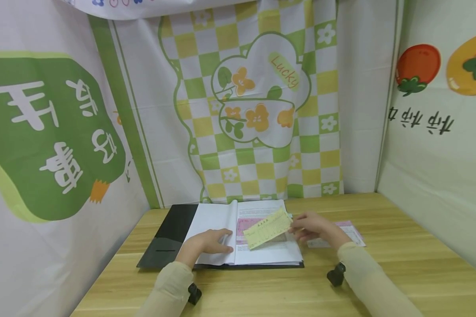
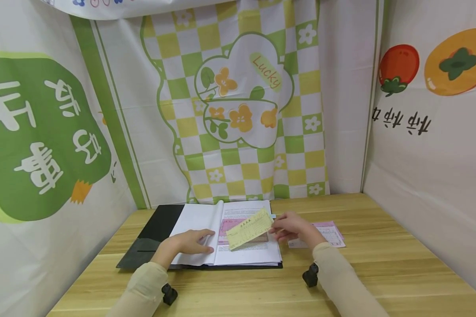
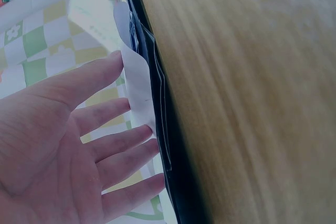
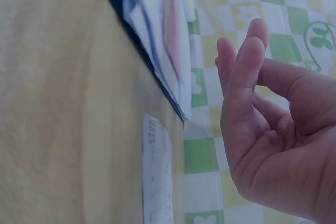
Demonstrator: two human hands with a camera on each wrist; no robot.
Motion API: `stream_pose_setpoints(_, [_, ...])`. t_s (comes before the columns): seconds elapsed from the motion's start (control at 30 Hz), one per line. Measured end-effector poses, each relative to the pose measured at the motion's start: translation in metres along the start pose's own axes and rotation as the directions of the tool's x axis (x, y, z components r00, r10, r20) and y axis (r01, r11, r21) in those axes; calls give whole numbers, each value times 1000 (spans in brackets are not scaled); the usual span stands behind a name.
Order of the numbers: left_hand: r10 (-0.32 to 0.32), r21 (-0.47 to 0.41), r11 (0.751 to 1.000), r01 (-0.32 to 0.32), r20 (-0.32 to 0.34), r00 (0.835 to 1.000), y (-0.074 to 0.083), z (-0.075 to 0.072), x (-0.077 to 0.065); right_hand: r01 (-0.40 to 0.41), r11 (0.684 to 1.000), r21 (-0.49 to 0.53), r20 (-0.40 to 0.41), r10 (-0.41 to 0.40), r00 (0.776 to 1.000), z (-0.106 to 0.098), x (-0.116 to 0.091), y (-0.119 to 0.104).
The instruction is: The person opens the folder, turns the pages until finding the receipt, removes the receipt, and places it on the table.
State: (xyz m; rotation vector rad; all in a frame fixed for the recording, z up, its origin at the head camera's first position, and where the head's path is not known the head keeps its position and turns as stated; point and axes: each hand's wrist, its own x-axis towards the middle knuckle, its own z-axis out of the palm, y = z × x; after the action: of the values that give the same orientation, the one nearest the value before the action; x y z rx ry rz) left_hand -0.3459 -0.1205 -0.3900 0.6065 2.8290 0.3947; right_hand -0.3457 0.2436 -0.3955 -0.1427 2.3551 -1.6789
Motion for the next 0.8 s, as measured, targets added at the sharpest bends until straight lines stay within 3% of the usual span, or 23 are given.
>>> stream_pose_setpoints(0.2, [-6, 2, 1000, 6, 0, 1000, -1, 1, 1, 7, 999, 41, 24, -8, 1000, -17, -4, -4])
stream_pose_setpoints(0.5, [2, 15, 1000, -2, 2, 1000, -3, 3, 3, 23, 999, -45, 59, -20, 998, -43, -8, 0])
stream_pose_setpoints(0.8, [0, -28, 1000, 0, -5, 1000, 0, 0, -1, 7, 995, -97, 85, 2, 996, -74, -17, 3])
